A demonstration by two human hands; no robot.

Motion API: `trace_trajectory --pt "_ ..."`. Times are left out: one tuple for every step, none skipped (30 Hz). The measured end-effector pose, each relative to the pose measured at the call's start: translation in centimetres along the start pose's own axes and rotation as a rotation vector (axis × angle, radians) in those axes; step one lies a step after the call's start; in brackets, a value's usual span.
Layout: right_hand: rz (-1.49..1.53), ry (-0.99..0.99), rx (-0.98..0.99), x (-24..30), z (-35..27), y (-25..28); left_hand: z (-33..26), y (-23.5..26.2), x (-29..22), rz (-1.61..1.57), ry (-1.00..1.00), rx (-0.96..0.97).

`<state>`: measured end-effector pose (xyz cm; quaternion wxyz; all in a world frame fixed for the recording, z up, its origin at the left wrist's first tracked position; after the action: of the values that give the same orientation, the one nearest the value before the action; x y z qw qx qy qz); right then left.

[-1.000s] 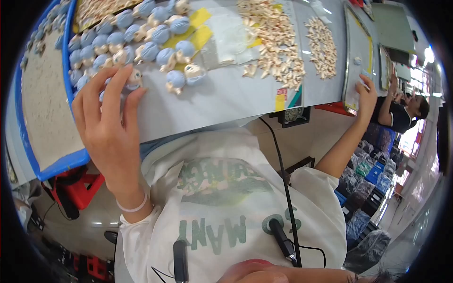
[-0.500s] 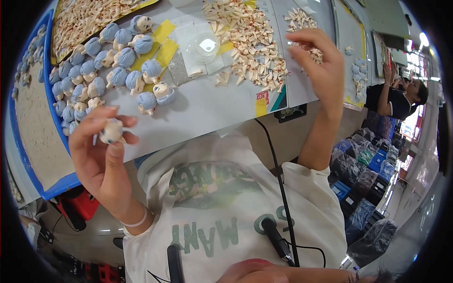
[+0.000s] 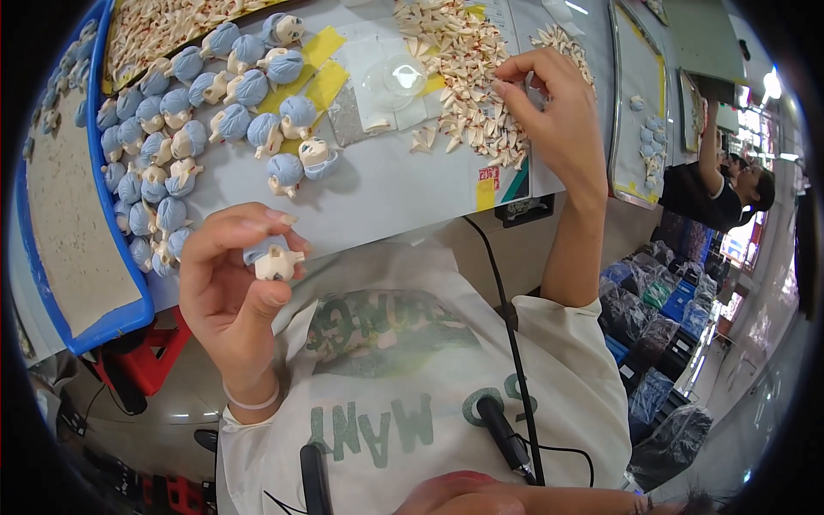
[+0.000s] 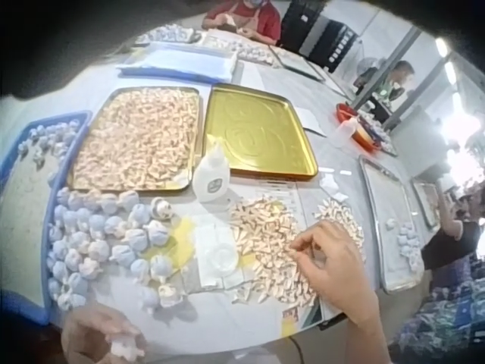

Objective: The person dispenses glue from a bottle into a small dish, then assembles figurine heads by picking up small accessory pieces, dipping them into the glue, and attaching them to the figurine heads by hand.

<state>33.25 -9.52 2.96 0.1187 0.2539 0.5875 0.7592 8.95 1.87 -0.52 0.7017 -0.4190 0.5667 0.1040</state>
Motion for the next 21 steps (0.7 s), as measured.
trace_trajectory --pt "0.013 -0.028 0.031 -0.3 0.0 -0.1 0.0 0.1 0.1 -0.002 -0.001 0.0" --pt "0.027 -0.055 0.062 -0.5 -0.1 -0.3 0.0 0.0 0.1 0.003 -0.019 0.017" --pt "0.025 -0.055 0.062 -0.4 -0.1 -0.3 -0.1 -0.1 0.0 0.008 -0.038 0.034" --pt "0.028 -0.058 0.072 -0.2 0.0 -0.5 -0.1 -0.1 0.0 0.007 -0.038 0.034" --pt "0.031 -0.061 0.082 -0.1 0.0 -0.6 -0.2 0.0 0.0 0.002 -0.034 0.026" --pt "0.029 -0.06 0.082 -0.3 0.1 -0.8 -0.3 0.1 0.1 -0.002 -0.029 0.018" --pt "-0.012 0.015 0.033 0.1 0.2 -0.8 -0.3 0.2 0.1 -0.003 -0.03 0.016" --pt "-0.054 0.091 -0.016 0.7 0.2 -0.6 -0.4 0.3 0.1 -0.011 -0.029 0.018" --pt "-0.054 0.094 -0.014 0.6 0.1 -0.7 -0.5 0.3 0.2 -0.02 -0.028 0.02" --pt "-0.08 0.106 -0.057 0.7 0.0 -0.2 -0.5 0.4 0.1 -0.02 -0.028 0.015" --pt "-0.105 0.118 -0.099 0.8 0.0 0.2 -0.6 0.5 0.0 -0.018 -0.032 0.012" --pt "-0.103 0.122 -0.096 0.8 -0.1 0.4 -0.6 0.5 -0.1 -0.015 -0.035 0.009" --pt "0.048 0.044 -0.138 0.1 -0.3 1.3 -0.7 0.6 -0.1 -0.016 -0.035 0.003" --pt "0.198 -0.035 -0.18 -0.8 -0.6 2.0 -0.8 0.8 -0.1 -0.021 -0.04 -0.005" --pt "0.431 -0.134 -0.169 -1.7 -1.0 1.7 -0.9 1.0 -0.2 -0.026 -0.044 -0.014" --pt "0.43 -0.133 -0.168 -1.3 -1.2 2.0 -0.8 1.0 -0.2 -0.027 -0.045 -0.014" --pt "0.608 -0.194 -0.129 -1.3 -1.5 1.7 -0.8 1.0 -0.1 -0.038 -0.037 -0.007" --pt "0.785 -0.256 -0.088 -1.4 -1.6 1.1 -0.7 0.9 0.0 -0.049 -0.028 0.001" --pt "0.783 -0.256 -0.087 -1.5 -1.6 0.9 -0.7 0.9 0.0 -0.05 -0.029 0.0" --pt "0.768 -0.247 -0.096 -1.7 -1.6 0.8 -0.7 0.8 0.0 -0.059 -0.022 0.012" --pt "0.753 -0.238 -0.104 -1.9 -1.6 0.8 -0.7 0.6 0.1 -0.067 -0.016 0.023"
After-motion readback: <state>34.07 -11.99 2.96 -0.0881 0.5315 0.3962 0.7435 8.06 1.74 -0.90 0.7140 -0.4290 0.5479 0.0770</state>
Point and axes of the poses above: each hand's wrist, its own z-axis towards the middle knuckle, its own y-axis out of the back of the hand, x = y × z, the point moved 10 cm from there along z, towards the middle knuckle, and after that the axes turned 9 degrees about -z, right-handed, at the moved point
